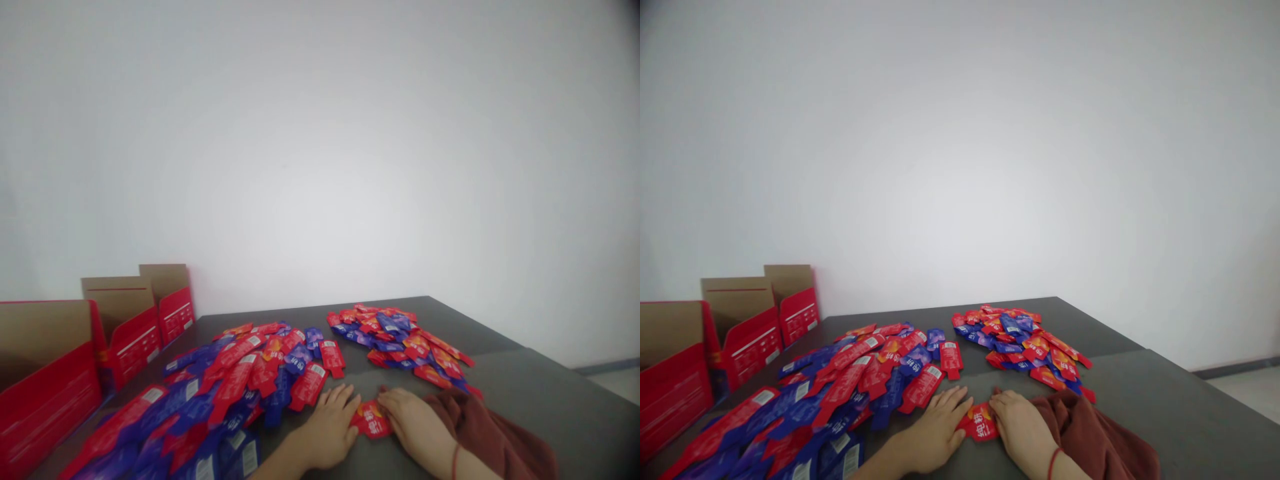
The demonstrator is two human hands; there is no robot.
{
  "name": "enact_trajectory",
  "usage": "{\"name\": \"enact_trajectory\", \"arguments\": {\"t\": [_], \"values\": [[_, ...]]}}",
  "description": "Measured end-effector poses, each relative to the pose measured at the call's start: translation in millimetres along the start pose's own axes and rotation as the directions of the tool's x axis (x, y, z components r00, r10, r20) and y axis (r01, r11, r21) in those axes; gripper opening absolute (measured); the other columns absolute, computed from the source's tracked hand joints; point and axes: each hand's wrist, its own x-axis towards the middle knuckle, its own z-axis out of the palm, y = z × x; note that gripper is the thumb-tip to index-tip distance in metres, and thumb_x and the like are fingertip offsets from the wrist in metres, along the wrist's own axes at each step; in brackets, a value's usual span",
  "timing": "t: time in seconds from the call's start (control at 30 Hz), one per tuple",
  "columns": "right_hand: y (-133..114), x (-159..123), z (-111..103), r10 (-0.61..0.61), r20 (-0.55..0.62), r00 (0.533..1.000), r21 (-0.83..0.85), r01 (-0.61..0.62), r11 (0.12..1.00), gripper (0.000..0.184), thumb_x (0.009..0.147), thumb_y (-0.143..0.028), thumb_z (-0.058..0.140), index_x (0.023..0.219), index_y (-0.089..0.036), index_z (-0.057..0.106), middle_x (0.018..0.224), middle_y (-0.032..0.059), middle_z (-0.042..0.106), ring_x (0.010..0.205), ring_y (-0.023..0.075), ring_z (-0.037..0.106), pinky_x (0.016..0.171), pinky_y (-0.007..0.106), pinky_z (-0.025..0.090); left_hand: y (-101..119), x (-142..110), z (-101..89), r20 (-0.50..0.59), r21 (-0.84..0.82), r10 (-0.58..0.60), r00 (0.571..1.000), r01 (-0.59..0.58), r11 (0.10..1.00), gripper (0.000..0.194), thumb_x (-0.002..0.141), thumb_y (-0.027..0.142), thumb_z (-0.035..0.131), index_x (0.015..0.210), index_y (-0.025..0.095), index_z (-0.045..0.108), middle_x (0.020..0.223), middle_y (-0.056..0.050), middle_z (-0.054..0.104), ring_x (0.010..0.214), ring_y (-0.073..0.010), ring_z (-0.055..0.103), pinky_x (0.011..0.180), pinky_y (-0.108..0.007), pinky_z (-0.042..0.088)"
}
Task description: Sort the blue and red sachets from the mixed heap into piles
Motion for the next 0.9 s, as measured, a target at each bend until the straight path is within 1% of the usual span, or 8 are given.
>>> {"name": "enact_trajectory", "arguments": {"t": [0.17,0.3,0.37,0.47,0.63,0.73,0.8,0.9], "values": [[-23.5,11.9,6.1,-0.204,0.036,0.978,0.08,0.2,0.976,0.034,0.087,-0.017,0.04,0.104,-0.018,0.069,0.11,0.0088,0.07,0.104,0.0222,0.06,0.096,0.034,0.042,-8.3,1.4,-8.3,0.125,-0.041,0.05,0.991,-0.045,0.998,0.069,0.089,0.028,0.047,0.151,0.012,0.023,0.158,-0.016,0.013,0.145,-0.0303,0.009,0.115,-0.052,0.013],[-27.8,-2.6,-16.7,-0.424,0.11,0.899,0.189,0.4,0.897,0.035,0.086,-0.017,0.039,0.105,-0.02,0.068,0.111,0.0081,0.071,0.11,0.02,0.059,0.1,0.031,0.04,-15.3,3.5,-6.5,0.122,-0.058,0.062,0.991,-0.055,0.997,0.069,0.088,0.029,0.047,0.151,0.014,0.023,0.158,-0.014,0.012,0.145,-0.0295,0.008,0.115,-0.052,0.012],[-29.8,-9.7,-31.1,-0.45,0.148,0.881,0.212,0.416,0.884,0.037,0.087,-0.016,0.037,0.109,-0.017,0.068,0.115,0.0099,0.07,0.113,0.0187,0.058,0.102,0.03,0.038,-17.5,4.2,-4.0,0.121,-0.065,0.072,0.99,-0.065,0.996,0.07,0.087,0.029,0.047,0.151,0.016,0.022,0.158,-0.014,0.012,0.145,-0.0303,0.008,0.114,-0.055,0.013],[-39.9,-8.6,-39.8,-0.416,0.155,0.896,0.207,0.383,0.9,0.04,0.088,-0.014,0.035,0.11,-0.013,0.068,0.116,0.0125,0.069,0.115,0.0186,0.058,0.104,0.03,0.037,-19.6,4.9,-0.9,0.091,-0.076,0.089,0.992,-0.082,0.994,0.071,0.085,0.028,0.049,0.151,0.019,0.024,0.158,-0.013,0.013,0.144,-0.0313,0.009,0.113,-0.057,0.015],[-53.1,8.7,-20.8,-0.434,0.093,0.896,0.23,0.405,0.885,0.037,0.085,-0.016,0.04,0.107,-0.019,0.07,0.112,0.0078,0.071,0.114,0.0195,0.058,0.103,0.032,0.04,-23.3,5.3,0.3,0.069,-0.081,0.1,0.993,-0.094,0.992,0.072,0.082,0.025,0.051,0.15,0.018,0.027,0.157,-0.013,0.018,0.144,-0.0303,0.013,0.113,-0.055,0.018],[-29.7,5.0,-5.2,-0.329,0.07,0.942,0.133,0.318,0.939,0.038,0.085,-0.017,0.043,0.115,-0.021,0.068,0.122,0.0075,0.067,0.118,0.0205,0.056,0.105,0.034,0.039,-25.7,4.2,0.0,0.047,-0.089,0.104,0.993,-0.1,0.991,0.072,0.082,0.027,0.051,0.15,0.021,0.028,0.157,-0.01,0.018,0.144,-0.0295,0.015,0.113,-0.054,0.019],[-0.6,-4.4,4.1,-0.17,0.015,0.985,0.038,0.169,0.985,0.04,0.088,-0.019,0.041,0.119,-0.021,0.066,0.127,0.0083,0.065,0.119,0.0229,0.056,0.104,0.037,0.041,-26.7,2.9,1.2,0.04,-0.092,0.104,0.994,-0.1,0.991,0.072,0.082,0.028,0.052,0.15,0.023,0.029,0.158,-0.009,0.018,0.143,-0.0301,0.017,0.112,-0.055,0.02],[39.4,-17.8,12.6,0.047,-0.026,0.999,-0.021,-0.048,0.999,0.042,0.093,-0.024,0.035,0.121,-0.018,0.066,0.131,0.0111,0.061,0.121,0.0258,0.055,0.105,0.04,0.041,-26.2,1.8,7.8,-0.003,-0.087,0.119,0.993,-0.119,0.989,0.069,0.083,0.03,0.052,0.149,0.023,0.031,0.157,-0.009,0.021,0.143,-0.0303,0.02,0.112,-0.054,0.02]]}}
